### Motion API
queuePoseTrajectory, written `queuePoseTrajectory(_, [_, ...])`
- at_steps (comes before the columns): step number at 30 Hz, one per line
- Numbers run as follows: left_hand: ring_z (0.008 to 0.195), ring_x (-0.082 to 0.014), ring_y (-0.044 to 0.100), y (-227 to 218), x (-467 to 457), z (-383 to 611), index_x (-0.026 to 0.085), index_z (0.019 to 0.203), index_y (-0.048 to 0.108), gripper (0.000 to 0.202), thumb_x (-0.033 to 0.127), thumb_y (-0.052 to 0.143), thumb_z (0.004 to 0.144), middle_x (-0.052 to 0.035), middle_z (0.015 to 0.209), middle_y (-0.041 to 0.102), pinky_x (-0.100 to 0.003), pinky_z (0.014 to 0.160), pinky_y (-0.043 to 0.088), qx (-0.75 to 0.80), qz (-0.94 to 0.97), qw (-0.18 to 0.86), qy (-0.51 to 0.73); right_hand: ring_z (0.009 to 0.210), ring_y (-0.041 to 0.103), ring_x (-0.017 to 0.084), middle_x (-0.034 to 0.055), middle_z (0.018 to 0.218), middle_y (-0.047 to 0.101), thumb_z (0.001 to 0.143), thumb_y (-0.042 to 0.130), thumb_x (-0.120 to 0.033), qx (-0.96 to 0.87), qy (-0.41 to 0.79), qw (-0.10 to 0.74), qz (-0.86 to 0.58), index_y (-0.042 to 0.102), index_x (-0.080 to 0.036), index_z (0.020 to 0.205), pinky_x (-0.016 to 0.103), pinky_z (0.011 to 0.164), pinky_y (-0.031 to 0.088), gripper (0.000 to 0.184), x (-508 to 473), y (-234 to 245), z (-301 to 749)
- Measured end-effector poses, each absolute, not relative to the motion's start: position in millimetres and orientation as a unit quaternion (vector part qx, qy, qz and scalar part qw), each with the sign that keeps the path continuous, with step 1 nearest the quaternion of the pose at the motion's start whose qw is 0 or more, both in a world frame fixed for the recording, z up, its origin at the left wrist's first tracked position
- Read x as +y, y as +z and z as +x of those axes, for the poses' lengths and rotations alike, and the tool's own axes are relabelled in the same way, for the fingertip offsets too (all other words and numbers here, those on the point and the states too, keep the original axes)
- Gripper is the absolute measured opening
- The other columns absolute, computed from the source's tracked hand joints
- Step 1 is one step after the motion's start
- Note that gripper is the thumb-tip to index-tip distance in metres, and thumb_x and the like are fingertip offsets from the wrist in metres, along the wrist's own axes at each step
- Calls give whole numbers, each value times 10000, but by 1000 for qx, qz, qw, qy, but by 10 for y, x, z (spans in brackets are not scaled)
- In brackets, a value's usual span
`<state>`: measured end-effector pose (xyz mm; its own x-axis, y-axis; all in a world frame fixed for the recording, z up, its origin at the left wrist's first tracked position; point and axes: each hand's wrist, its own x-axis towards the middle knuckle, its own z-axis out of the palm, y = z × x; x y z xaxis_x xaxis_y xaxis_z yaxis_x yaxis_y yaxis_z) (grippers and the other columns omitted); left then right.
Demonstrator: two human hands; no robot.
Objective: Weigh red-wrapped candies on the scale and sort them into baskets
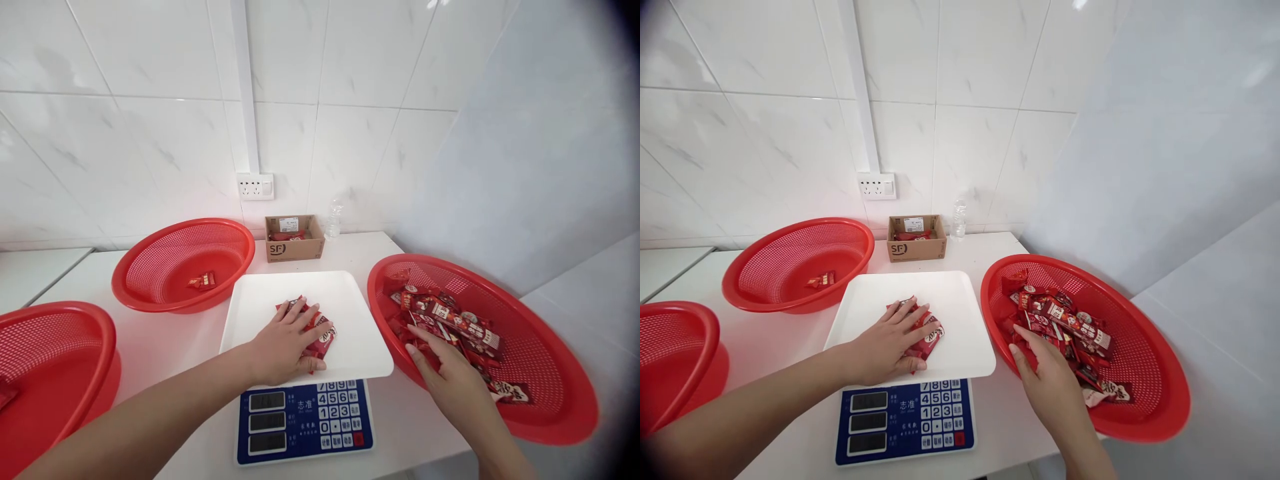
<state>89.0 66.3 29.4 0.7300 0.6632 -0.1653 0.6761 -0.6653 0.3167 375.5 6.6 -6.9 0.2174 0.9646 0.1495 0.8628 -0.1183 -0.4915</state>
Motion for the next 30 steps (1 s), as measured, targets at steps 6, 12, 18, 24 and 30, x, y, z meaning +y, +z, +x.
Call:
queuePoseTrajectory(6, [1405, -334, -35, 261, 883, 875, 313, 1442, 228, 638, 607, 315, 883, -86, 1548, 110, -579, 1104, 76, 395, 904, 160, -27, 1160, 538, 293, 120, 1246, 603, 858, 353, -509, -618, 107, 248, -738, 575, -167, 1195, 478, 958, 440, 529, 50, -32, 3727])
queuePoseTrajectory(12, [1409, -317, -48, 270, 1014, 824, 256, 1455, 203, 679, 617, 280, 886, -87, 1551, 101, -548, 1118, 67, 420, 892, 168, -1, 1164, 535, 294, 130, 1251, 599, 850, 340, -522, -614, 120, 252, -739, 573, -152, 1202, 475, 968, 434, 562, 46, -32, 3726])
queuePoseTrajectory(18, [1415, -258, -69, 324, 1126, 642, 214, 1476, 64, 730, 635, 161, 888, -61, 1559, 60, -473, 1141, 72, 476, 854, 202, 54, 1158, 543, 291, 122, 1246, 606, 847, 343, -518, -613, 120, 253, -739, 581, -160, 1197, 466, 961, 441, 555, 60, -72, 3744])
queuePoseTrajectory(24, [1408, -283, -92, 290, 1081, 542, 236, 1474, 78, 810, 712, 214, 834, -59, 1557, 16, -519, 1128, 54, 475, 860, 188, -1, 1133, 565, 286, 109, 1217, 627, 847, 355, -508, -610, 117, 252, -742, 598, -179, 1177, 450, 938, 464, 525, 58, -72, 3745])
queuePoseTrajectory(30, [1393, -289, -150, 279, 807, 646, 218, 1474, 6, 885, 750, 215, 799, -82, 1542, -93, -559, 1114, -5, 457, 872, 178, -16, 1122, 574, 286, 104, 1202, 637, 847, 362, -496, -614, 109, 251, -741, 603, -187, 1171, 449, 934, 466, 509, 55, -84, 3754])
